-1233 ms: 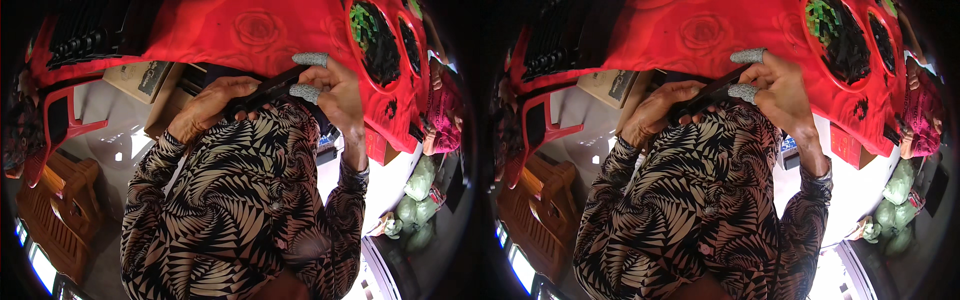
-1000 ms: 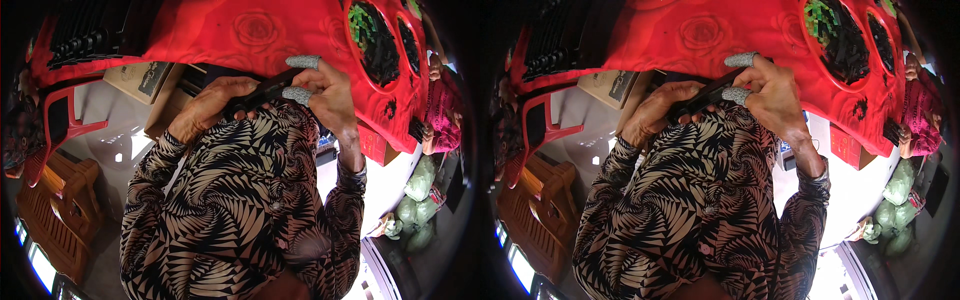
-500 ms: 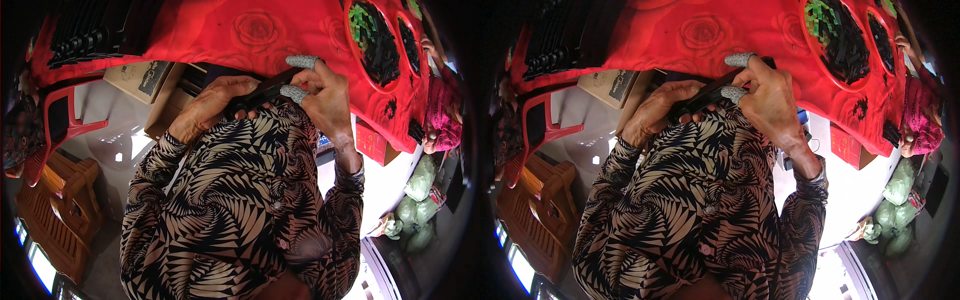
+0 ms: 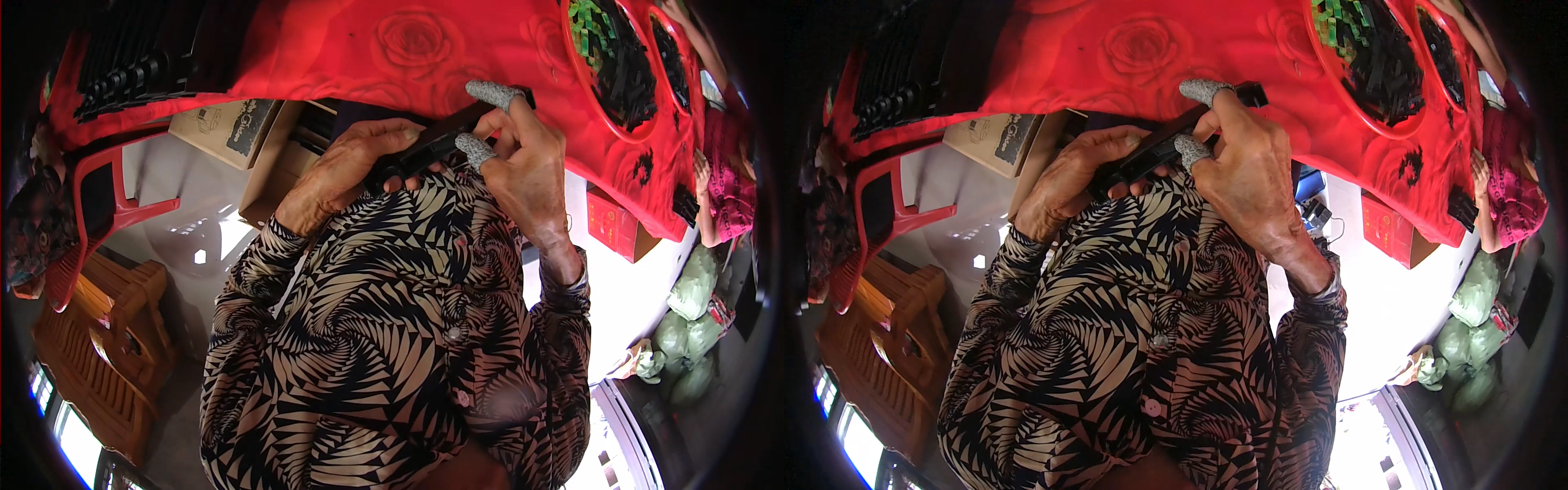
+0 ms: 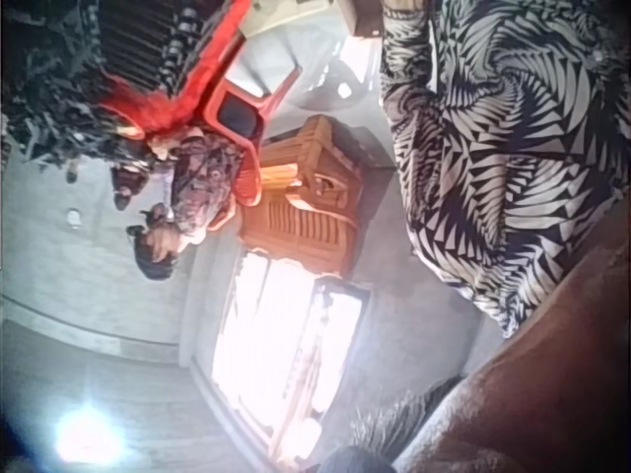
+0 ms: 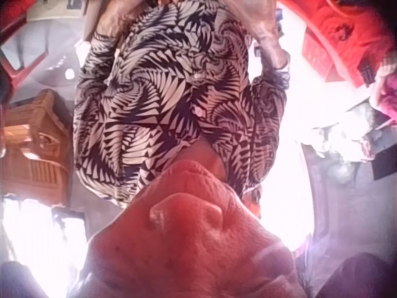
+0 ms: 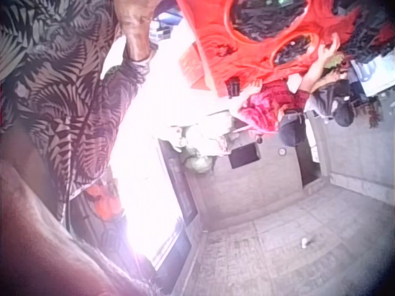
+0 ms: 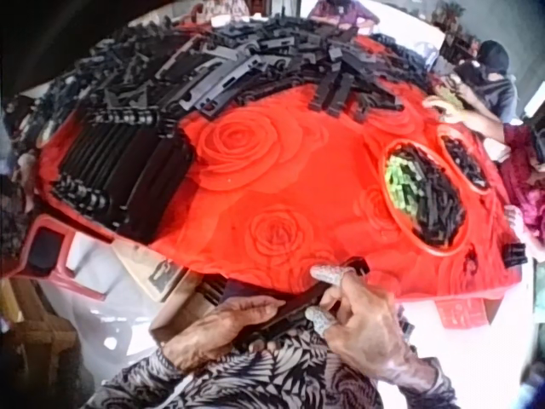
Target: Cleaning and inspecting black plastic manufacturing components using a cloth.
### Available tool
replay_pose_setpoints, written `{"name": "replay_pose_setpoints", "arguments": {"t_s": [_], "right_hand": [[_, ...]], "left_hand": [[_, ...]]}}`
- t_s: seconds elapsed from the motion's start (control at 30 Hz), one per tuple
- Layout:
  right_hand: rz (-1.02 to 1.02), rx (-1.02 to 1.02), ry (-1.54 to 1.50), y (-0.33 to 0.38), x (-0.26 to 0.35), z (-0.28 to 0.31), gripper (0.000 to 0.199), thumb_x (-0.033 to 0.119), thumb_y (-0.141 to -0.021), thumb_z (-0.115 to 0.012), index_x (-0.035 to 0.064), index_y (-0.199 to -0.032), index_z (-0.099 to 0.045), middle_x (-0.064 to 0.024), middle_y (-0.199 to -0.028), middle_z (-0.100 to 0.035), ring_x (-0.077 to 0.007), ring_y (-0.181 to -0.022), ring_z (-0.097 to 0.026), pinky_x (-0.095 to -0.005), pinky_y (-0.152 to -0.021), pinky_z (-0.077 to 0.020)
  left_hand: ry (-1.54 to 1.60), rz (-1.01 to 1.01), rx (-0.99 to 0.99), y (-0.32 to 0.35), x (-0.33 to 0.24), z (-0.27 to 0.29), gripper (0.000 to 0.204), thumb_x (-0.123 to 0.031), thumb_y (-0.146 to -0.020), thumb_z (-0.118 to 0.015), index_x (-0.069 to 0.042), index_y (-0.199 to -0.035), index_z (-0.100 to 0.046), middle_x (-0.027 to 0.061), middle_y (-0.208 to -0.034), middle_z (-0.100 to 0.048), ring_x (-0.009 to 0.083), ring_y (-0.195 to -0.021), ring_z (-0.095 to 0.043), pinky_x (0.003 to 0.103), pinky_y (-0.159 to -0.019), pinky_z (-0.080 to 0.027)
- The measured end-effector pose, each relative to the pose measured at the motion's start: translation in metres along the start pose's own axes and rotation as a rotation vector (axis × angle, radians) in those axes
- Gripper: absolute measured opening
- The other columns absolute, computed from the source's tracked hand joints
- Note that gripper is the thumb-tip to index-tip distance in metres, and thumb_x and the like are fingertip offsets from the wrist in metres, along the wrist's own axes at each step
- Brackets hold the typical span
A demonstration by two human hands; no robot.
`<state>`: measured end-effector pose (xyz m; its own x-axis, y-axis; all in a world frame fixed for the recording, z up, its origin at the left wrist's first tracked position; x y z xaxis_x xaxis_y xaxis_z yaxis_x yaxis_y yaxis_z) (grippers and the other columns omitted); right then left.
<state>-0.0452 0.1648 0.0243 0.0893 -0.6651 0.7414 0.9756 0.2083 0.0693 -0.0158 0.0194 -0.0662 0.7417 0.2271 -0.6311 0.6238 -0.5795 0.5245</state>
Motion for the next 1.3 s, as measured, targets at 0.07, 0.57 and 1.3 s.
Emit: {"name": "replay_pose_setpoints", "arguments": {"t_s": [0.07,0.57,1.3], "right_hand": [[-0.013,0.010,0.008,0.000,-0.002,-0.001,0.046,-0.005,-0.067,-0.062,0.0016,-0.113,-0.061,-0.0085,-0.073,-0.065,-0.0203,-0.053,-0.057,-0.0337,-0.052,-0.0457],[-0.145,-0.034,-0.326,-0.003,-0.022,0.001,0.055,-0.012,-0.067,-0.060,0.0007,-0.121,-0.058,-0.0060,-0.077,-0.066,-0.0041,-0.051,-0.048,-0.0221,-0.049,-0.0394],[-0.060,0.074,-0.212,-0.009,-0.009,-0.002,0.061,-0.011,-0.062,-0.049,-0.0019,-0.122,-0.056,-0.0119,-0.072,-0.068,-0.0082,-0.047,-0.053,-0.0255,-0.047,-0.0413]], "left_hand": [[0.006,-0.008,0.007,-0.001,0.001,0.000,0.029,-0.016,-0.099,-0.044,0.005,-0.115,-0.056,0.0109,-0.095,-0.069,0.0096,-0.068,-0.060,0.018,-0.052,-0.044],[-0.007,-0.025,0.006,-0.002,-0.001,0.001,0.040,-0.023,-0.099,-0.046,0.007,-0.126,-0.050,0.0163,-0.099,-0.068,0.0135,-0.068,-0.062,0.018,-0.050,-0.044],[-0.038,-0.025,0.017,-0.004,-0.003,0.004,0.036,-0.024,-0.098,-0.050,0.006,-0.119,-0.055,0.0122,-0.099,-0.067,0.0105,-0.067,-0.060,0.016,-0.050,-0.043]]}}
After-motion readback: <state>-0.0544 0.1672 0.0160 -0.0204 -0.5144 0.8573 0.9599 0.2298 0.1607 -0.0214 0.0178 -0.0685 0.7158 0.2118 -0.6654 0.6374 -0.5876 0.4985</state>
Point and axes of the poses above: each hand's wrist, its own y-axis away from the middle knuckle, its own z-axis out of the back of the hand, x = y × z, the point moved 8 cm from there along -y, towards the middle knuckle
